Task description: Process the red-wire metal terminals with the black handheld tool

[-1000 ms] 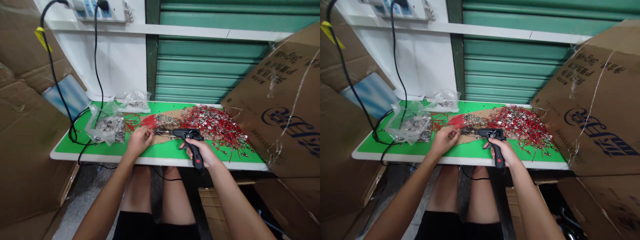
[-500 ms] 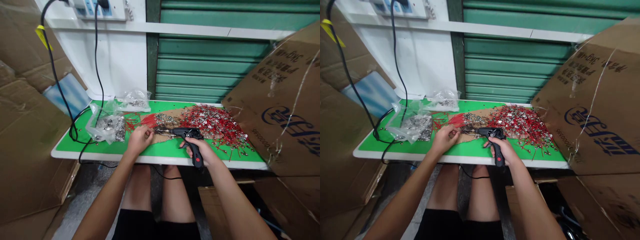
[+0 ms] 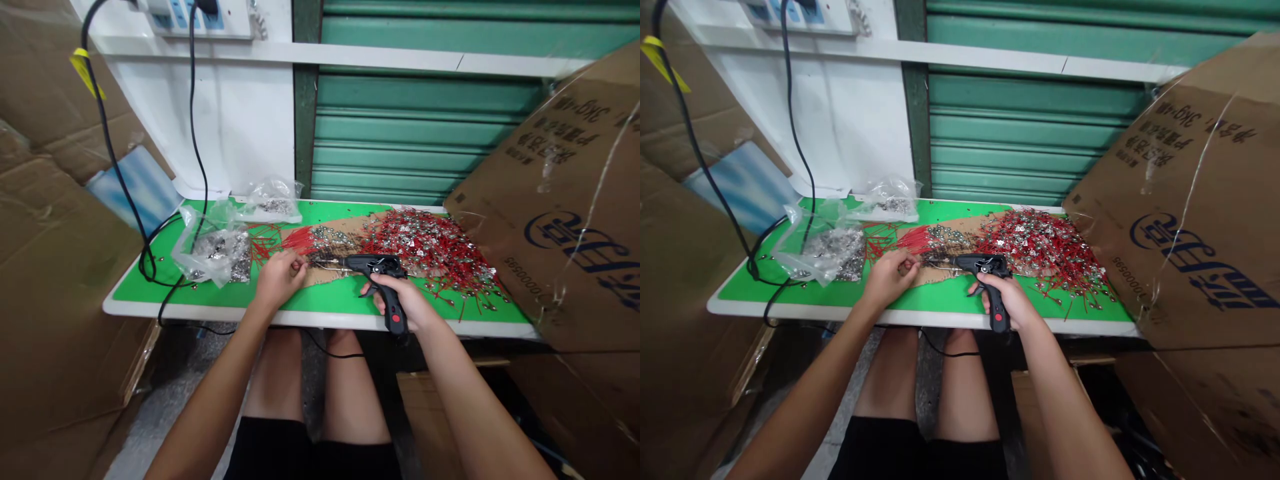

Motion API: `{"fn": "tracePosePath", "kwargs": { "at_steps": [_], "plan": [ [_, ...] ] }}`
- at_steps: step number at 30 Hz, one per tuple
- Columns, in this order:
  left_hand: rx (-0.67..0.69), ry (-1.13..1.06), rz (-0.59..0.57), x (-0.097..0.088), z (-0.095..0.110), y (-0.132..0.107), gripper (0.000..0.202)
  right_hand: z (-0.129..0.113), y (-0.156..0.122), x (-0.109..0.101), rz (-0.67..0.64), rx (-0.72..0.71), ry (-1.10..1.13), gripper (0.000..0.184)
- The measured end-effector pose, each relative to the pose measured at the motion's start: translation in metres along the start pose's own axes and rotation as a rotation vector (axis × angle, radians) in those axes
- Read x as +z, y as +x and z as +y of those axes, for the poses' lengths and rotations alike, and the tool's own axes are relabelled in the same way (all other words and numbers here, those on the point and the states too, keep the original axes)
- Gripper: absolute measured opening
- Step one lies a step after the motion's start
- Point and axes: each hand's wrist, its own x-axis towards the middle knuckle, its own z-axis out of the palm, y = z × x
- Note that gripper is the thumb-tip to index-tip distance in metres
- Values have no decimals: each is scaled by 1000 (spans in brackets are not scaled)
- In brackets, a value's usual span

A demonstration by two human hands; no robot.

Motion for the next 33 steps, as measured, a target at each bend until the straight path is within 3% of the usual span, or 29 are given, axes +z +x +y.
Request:
{"fn": "tracePosePath", "kwargs": {
  "at_steps": [13,33],
  "plan": [
    [-12,-66,29,2,-6,2,11,-7,5,-2,-24,143,121,34],
    [-16,-72,20,4,-8,4,9,-4,9,-6,0,171,146,30]
  ]
}}
